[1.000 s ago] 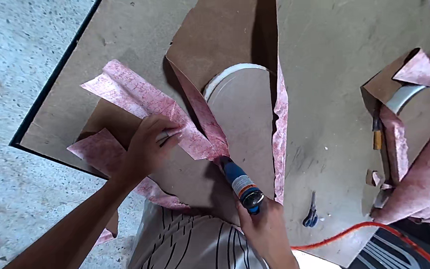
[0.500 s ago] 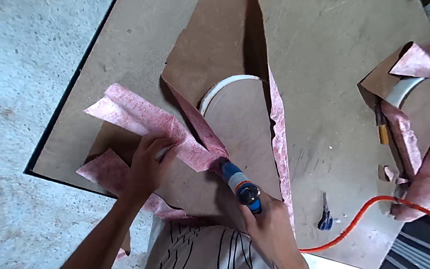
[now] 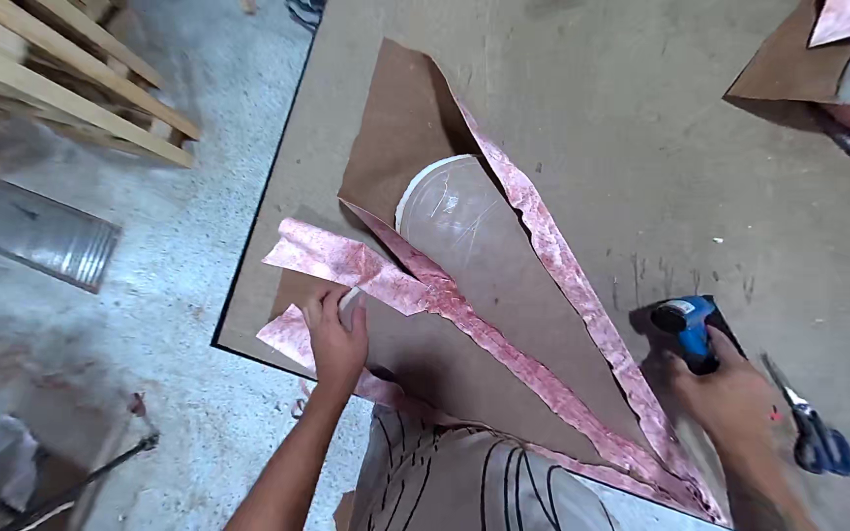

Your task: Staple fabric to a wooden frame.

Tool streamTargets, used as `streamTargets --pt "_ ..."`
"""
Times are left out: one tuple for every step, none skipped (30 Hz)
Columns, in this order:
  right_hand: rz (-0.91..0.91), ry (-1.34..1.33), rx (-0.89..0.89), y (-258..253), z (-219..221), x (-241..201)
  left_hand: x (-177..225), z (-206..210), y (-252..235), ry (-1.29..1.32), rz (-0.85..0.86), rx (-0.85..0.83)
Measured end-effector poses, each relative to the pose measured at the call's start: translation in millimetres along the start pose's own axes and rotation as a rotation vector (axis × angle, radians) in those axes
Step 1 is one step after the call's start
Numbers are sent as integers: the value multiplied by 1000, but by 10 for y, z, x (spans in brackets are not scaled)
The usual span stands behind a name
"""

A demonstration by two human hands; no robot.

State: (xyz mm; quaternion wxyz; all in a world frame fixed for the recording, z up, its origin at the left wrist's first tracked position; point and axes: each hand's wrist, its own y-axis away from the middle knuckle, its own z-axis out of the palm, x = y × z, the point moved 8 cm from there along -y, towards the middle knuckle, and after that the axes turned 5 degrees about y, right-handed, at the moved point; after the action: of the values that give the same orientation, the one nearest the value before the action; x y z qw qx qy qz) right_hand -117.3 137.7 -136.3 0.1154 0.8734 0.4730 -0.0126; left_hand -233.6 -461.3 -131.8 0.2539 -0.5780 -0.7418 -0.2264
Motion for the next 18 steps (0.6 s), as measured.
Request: streamTargets --pt "-8 -17 -3 6 24 39 -29 -33 153 -7 -84 -8" --pt "-27 -28 -3 50 22 36 -49 -44 313 -9 -134 -30" --pt "-68 -40 9 130 4 10 -71 -30 465 -6 -159 -62" --pt "-120 -47 16 237 -7 -6 -95 -4 583 -6 -167 -95" --pt "-163 -55 -4 368 1 -1 -118 15 655 -9 -174 -122" --pt "-183 -73 -55 511 51 61 -134 17 674 -5 -179 -136" --pt "-167 -102 -133 658 136 176 -138 3 638 8 -178 -136" --pt "-102 -137 -238 808 253 346 -139 -22 562 31 -176 -133" --pt "-20 -183 -345 954 391 538 -147 -46 455 63 -180 -140" --pt "51 -255 -430 1090 504 707 -153 -48 330 100 -192 -160" --pt "109 -369 -497 1225 551 852 -137 -4 217 132 -215 -184" --pt "152 -486 -561 1349 562 993 -92 98 121 150 -231 -215" --pt "180 -593 -610 1437 567 1125 -5 228 38 141 -227 -257" --pt "191 -687 -655 1486 563 1218 109 351 -30 86 -197 -290" --pt "171 -765 -707 1500 559 1250 198 440 -72 6 -158 -304" --pt "125 -834 -768 1512 554 1261 244 493 -98 -75 -128 -292" --pt "64 -884 -824 1535 537 1267 280 512 -96 -133 -115 -265" --pt "-9 -889 -853 1548 512 1275 313 514 -83 -167 -104 -237"
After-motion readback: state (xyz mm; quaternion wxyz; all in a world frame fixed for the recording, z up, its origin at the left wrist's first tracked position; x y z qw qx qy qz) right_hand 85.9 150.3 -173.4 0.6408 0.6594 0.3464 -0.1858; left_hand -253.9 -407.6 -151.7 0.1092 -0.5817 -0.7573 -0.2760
